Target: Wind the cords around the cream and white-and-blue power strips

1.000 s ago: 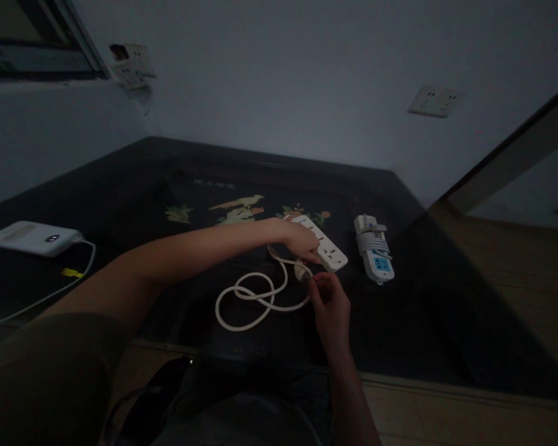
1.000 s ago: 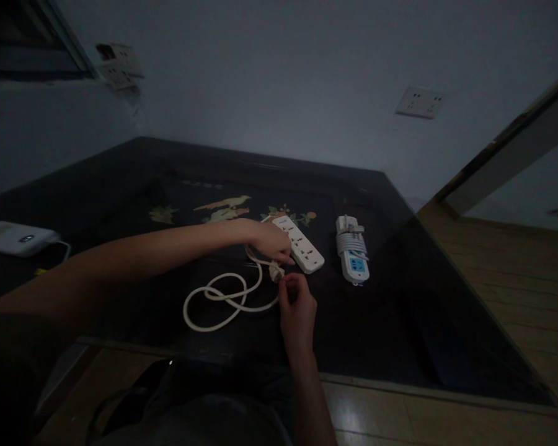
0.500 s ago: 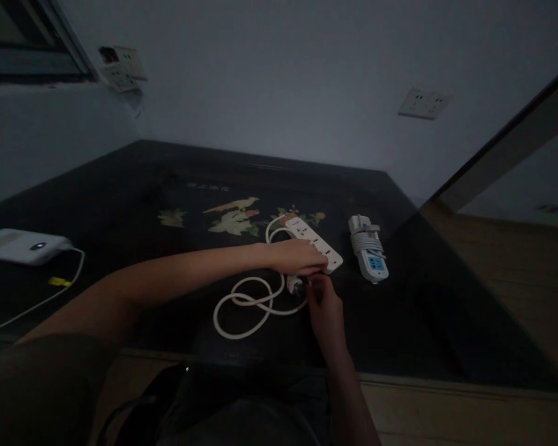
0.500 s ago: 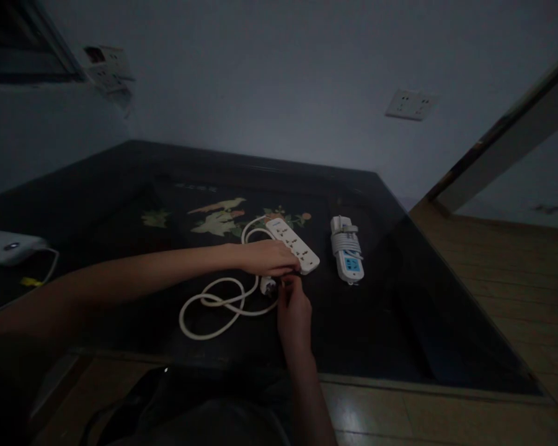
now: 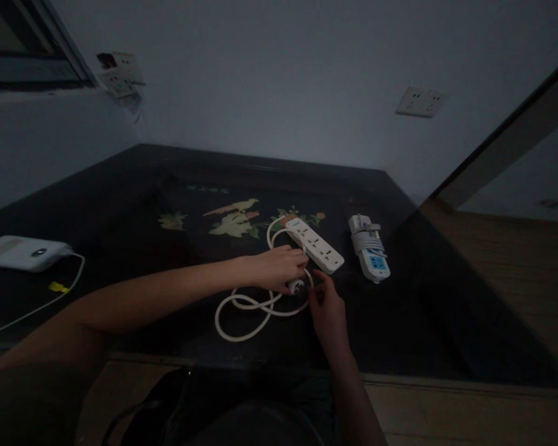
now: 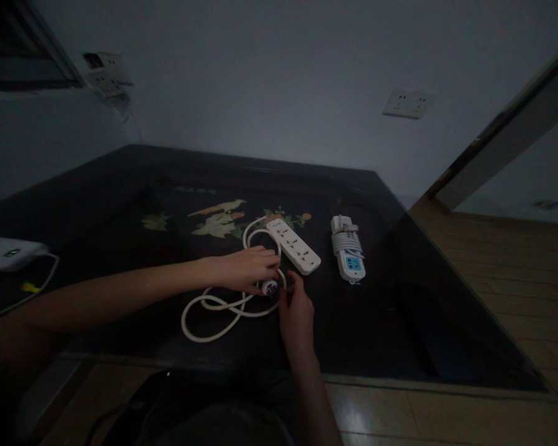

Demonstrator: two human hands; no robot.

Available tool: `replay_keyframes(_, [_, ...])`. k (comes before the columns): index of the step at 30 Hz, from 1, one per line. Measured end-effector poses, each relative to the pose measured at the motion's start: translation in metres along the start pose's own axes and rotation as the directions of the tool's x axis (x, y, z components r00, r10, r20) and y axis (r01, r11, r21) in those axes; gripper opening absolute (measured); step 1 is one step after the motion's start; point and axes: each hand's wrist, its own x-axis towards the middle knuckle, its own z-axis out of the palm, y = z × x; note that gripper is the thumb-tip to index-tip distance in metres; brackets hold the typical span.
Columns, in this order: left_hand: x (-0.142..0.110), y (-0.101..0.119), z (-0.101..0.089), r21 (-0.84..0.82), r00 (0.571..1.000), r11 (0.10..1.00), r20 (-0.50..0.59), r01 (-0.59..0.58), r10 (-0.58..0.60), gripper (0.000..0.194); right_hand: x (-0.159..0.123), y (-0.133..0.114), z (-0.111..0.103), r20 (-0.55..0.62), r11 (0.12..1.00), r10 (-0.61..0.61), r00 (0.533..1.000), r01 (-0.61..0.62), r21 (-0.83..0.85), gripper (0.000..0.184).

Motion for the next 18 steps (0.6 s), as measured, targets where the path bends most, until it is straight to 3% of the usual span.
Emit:
replay_keyframes(5, [0.004, -0.006, 0.0, 0.019, 0.993, 0.994, -0.048, -0.106, 0.107, 0.024, 0.001, 0.002, 0.0, -0.023, 0.999, -0.05, 0.999, 0.05, 0.021, 0.034])
replay_keyframes(10, [-0.009, -0.006, -0.005, -0.182, 0.989, 0.972, -0.044, -0.149, 0.143, 0.026, 0.003, 0.001, -0.002, -0.045, 0.998, -0.033, 0.998, 0.035, 0.054, 0.034])
replay_keyframes(15, [-0.024, 0.011, -0.015, -0.294, 0.986, 0.942, -0.072, -0.163, 0.148, 0.025, 0.004, -0.005, -0.004, -0.063, 0.994, -0.011, 0.998, 0.018, 0.108, 0.033])
replay_keyframes(18, [-0.031, 0.019, -0.023, -0.392, 0.988, 0.908, -0.025, -0.147, 0.149, 0.03, 0.005, -0.007, -0.005, -0.083, 0.991, -0.015, 0.996, 0.026, 0.133, 0.031])
